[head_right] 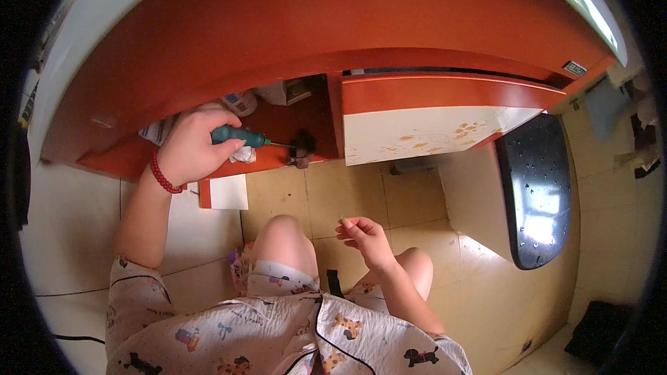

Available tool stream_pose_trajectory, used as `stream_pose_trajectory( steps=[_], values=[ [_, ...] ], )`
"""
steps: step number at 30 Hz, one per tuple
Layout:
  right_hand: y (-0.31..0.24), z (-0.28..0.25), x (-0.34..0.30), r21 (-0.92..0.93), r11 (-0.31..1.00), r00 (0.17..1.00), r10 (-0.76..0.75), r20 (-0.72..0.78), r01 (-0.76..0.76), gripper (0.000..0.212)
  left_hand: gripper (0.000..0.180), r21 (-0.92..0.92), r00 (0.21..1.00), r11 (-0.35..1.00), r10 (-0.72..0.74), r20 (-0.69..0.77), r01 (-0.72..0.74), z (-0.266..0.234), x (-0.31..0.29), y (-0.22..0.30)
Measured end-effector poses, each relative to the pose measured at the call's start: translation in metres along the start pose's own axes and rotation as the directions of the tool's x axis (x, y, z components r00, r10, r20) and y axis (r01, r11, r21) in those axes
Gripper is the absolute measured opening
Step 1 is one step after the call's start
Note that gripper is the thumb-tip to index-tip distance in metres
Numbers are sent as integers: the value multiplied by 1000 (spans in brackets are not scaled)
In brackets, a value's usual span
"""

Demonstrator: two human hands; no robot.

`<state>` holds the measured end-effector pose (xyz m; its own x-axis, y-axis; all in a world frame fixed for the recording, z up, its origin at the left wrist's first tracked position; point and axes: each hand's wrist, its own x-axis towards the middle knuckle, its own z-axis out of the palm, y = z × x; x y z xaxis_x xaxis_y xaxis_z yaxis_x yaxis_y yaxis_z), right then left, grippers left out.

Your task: The person uses a screwdriver to tighten a hinge inside a bathroom cabinet, walks to a different room to retrieve pliers from a drawer, and then returns to the cabinet to continue tightening the hinge.

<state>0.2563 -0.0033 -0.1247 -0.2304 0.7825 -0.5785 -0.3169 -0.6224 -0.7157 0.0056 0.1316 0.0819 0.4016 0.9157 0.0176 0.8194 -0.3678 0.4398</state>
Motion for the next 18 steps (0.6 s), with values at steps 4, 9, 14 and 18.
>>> stream_pose_trajectory(
  steps=[4,9,14,18],
  values=[
    [10,-9,-1,-1,1000,1000,-2,-13,2,21,20,50,998,997,52,-21,-51,2,5,4],
    [19,-21,0,30,999,998,17,-61,-15,22,21,-124,997,989,-77,11,78,-1,8,22],
    [24,-23,5,24,999,999,25,-35,-24,23,22,116,998,992,54,32,-57,8,19,26],
    [28,-24,7,16,1000,999,28,-35,-27,23,23,146,995,986,76,60,-84,14,28,23]
  ],
)
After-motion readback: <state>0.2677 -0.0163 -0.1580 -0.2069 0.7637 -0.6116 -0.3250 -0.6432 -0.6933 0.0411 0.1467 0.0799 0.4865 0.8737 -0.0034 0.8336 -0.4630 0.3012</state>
